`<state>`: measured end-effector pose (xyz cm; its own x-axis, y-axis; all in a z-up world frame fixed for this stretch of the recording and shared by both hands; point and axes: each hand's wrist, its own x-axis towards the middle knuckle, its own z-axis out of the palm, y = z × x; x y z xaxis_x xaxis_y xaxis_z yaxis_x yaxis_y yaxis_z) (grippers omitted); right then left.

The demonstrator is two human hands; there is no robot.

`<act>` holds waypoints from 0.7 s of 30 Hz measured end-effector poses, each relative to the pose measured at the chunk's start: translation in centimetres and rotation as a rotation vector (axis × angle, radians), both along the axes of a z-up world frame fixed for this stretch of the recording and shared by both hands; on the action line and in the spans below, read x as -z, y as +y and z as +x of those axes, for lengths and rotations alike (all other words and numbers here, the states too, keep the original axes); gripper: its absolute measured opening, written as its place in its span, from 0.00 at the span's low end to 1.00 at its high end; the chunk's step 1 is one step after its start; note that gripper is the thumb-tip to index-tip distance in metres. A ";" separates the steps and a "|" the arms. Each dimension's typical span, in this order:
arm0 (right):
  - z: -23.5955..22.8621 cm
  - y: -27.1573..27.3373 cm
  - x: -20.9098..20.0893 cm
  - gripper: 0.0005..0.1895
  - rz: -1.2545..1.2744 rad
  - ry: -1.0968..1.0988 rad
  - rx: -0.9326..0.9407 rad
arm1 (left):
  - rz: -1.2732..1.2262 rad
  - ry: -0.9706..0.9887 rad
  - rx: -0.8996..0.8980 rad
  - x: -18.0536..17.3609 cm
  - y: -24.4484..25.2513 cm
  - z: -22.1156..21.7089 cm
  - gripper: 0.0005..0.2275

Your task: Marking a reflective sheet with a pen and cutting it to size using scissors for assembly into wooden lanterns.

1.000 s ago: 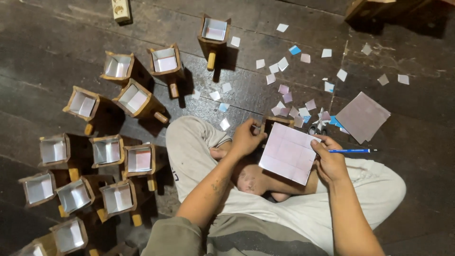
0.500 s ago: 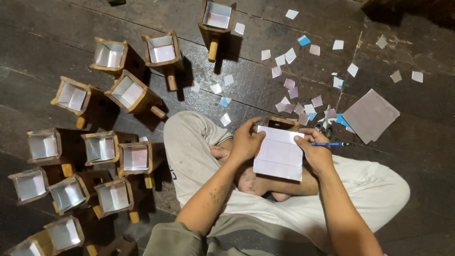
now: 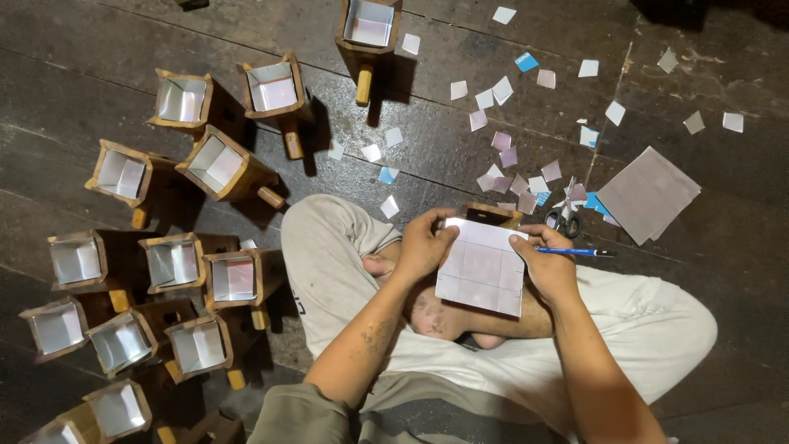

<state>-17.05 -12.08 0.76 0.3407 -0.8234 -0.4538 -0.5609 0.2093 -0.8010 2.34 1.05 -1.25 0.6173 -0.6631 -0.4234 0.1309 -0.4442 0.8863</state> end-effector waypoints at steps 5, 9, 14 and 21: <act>0.1 0.2 -0.3 0.14 -0.008 0.013 -0.003 | 0.017 0.010 0.026 -1.1 -0.1 0.3 0.13; 0.0 0.2 0.7 0.13 -0.022 0.005 0.002 | 0.056 0.007 0.046 -1.7 -0.3 0.7 0.13; 0.2 0.2 0.8 0.13 -0.009 -0.017 0.033 | 0.086 0.005 0.057 -1.7 -0.6 0.7 0.12; -0.1 0.2 1.7 0.14 0.011 -0.051 0.048 | 0.043 0.028 0.032 -1.4 -0.6 0.7 0.13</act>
<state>-17.11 -11.91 -0.94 0.3244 -0.8342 -0.4460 -0.5084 0.2438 -0.8259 3.06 0.48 0.12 0.5838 -0.6630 -0.4686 0.1407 -0.4858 0.8626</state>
